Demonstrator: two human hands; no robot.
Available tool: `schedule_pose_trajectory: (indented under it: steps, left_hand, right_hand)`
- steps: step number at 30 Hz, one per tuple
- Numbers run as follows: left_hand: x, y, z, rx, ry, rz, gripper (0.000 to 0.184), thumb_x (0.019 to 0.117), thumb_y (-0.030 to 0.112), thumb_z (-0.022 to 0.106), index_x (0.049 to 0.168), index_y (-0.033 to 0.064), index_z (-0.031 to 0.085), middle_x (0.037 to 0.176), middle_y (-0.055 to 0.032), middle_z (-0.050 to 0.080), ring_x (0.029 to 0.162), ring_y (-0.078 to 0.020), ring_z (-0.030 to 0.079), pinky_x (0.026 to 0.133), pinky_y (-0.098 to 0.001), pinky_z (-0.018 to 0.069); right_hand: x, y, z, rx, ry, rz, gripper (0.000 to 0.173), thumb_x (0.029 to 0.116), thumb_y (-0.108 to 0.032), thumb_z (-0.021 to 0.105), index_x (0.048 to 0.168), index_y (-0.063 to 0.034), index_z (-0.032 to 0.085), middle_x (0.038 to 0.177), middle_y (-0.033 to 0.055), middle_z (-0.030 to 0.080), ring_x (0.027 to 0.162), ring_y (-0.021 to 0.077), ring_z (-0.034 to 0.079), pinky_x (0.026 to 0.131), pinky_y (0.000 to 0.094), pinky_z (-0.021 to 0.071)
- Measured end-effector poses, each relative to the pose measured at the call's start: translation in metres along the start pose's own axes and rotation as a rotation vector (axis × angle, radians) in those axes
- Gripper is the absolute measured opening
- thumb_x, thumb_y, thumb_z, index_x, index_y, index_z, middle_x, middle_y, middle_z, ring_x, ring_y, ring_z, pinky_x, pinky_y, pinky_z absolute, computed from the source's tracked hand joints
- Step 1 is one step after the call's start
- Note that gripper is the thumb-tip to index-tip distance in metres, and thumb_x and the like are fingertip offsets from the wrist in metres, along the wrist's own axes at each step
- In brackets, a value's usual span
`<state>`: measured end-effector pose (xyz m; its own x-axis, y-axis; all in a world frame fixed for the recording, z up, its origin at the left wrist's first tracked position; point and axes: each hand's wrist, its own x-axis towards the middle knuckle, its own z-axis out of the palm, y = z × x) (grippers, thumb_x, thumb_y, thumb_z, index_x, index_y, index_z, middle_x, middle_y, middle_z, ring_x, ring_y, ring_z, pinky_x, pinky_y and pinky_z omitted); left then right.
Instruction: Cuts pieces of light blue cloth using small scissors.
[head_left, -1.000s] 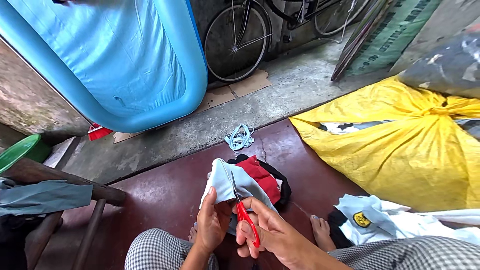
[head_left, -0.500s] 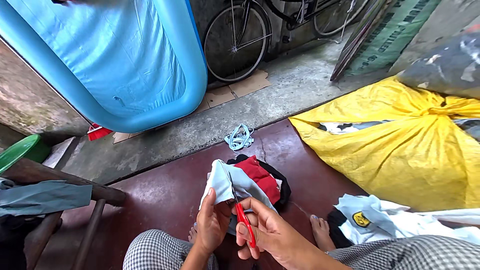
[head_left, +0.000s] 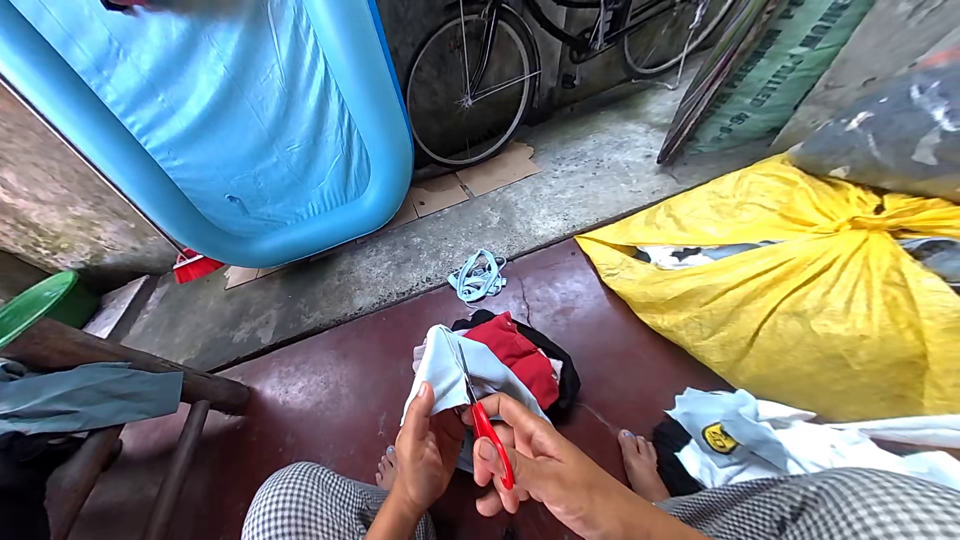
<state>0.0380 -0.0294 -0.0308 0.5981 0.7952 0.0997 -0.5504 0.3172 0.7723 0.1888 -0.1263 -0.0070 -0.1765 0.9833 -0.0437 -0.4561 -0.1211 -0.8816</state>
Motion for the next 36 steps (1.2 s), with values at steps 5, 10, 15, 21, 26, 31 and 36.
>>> schedule_pose_trajectory:
  steps: [5, 10, 15, 21, 26, 31, 36]
  left_hand:
    - [0.000, 0.000, 0.001, -0.006, 0.019, -0.006, 0.046, 0.1053, 0.045, 0.045, 0.122, 0.0054, 0.061, 0.106, -0.0116, 0.074, 0.099, -0.0193, 0.073, 0.092, -0.0389, 0.0582]
    - [-0.001, -0.001, -0.001, -0.008, -0.005, -0.007, 0.046, 0.1042, 0.047, 0.048, 0.118, 0.0074, 0.066, 0.103, -0.0097, 0.075, 0.094, -0.0164, 0.073, 0.088, -0.0351, 0.0590]
    - [-0.002, -0.003, -0.001, 0.010, -0.014, -0.003, 0.045, 0.1036, 0.047, 0.050, 0.119, 0.0071, 0.066, 0.103, -0.0092, 0.075, 0.095, -0.0154, 0.072, 0.089, -0.0347, 0.0586]
    - [-0.003, -0.004, -0.003, 0.024, -0.020, -0.017, 0.047, 0.1041, 0.047, 0.049, 0.120, 0.0051, 0.064, 0.104, -0.0102, 0.074, 0.097, -0.0166, 0.072, 0.091, -0.0359, 0.0581]
    - [-0.002, -0.008, -0.003, 0.174, 0.089, -0.033, 0.047, 0.1069, 0.039, 0.034, 0.125, 0.0002, 0.055, 0.107, -0.0084, 0.073, 0.104, -0.0149, 0.070, 0.097, -0.0356, 0.0550]
    - [0.005, -0.018, -0.010, 0.370, 0.239, 0.048, 0.096, 0.0919, 0.075, 0.049, 0.141, -0.0069, 0.041, 0.131, -0.0090, 0.062, 0.123, -0.0094, 0.059, 0.107, -0.0311, 0.0481]
    - [0.020, -0.010, -0.007, 0.307, 0.306, -0.082, 0.097, 0.0857, 0.089, 0.031, 0.132, 0.0091, 0.059, 0.117, -0.0079, 0.070, 0.109, -0.0183, 0.068, 0.092, -0.0432, 0.0576]
  right_hand:
    - [-0.001, 0.000, 0.003, 0.002, 0.052, 0.025, 0.036, 0.0984, -0.023, 0.067, 0.126, -0.0095, 0.049, 0.086, 0.0030, 0.065, 0.072, 0.0182, 0.069, 0.065, 0.0379, 0.0631]
    - [-0.001, -0.003, 0.000, 0.011, 0.016, 0.034, 0.034, 0.1001, -0.026, 0.064, 0.126, -0.0106, 0.048, 0.089, 0.0026, 0.065, 0.076, 0.0181, 0.070, 0.069, 0.0384, 0.0631]
    - [0.000, -0.004, -0.002, 0.002, 0.006, 0.016, 0.034, 0.1011, -0.030, 0.062, 0.125, -0.0113, 0.046, 0.089, 0.0016, 0.064, 0.075, 0.0164, 0.068, 0.069, 0.0378, 0.0627]
    - [0.000, -0.004, -0.002, -0.011, 0.056, 0.026, 0.036, 0.0988, -0.029, 0.065, 0.125, -0.0101, 0.048, 0.091, 0.0032, 0.065, 0.077, 0.0185, 0.069, 0.068, 0.0391, 0.0631]
    - [0.000, -0.002, 0.000, -0.028, 0.129, 0.024, 0.036, 0.0962, -0.022, 0.069, 0.123, -0.0079, 0.051, 0.085, 0.0042, 0.066, 0.069, 0.0184, 0.069, 0.062, 0.0360, 0.0626]
    - [-0.003, 0.008, 0.006, -0.074, 0.109, 0.061, 0.034, 0.0973, -0.020, 0.067, 0.125, -0.0085, 0.050, 0.085, 0.0028, 0.066, 0.070, 0.0179, 0.070, 0.062, 0.0359, 0.0631]
    - [-0.005, 0.007, 0.010, -0.174, 0.100, 0.167, 0.034, 0.0993, -0.022, 0.065, 0.127, -0.0083, 0.051, 0.089, 0.0046, 0.067, 0.073, 0.0181, 0.070, 0.065, 0.0357, 0.0629]
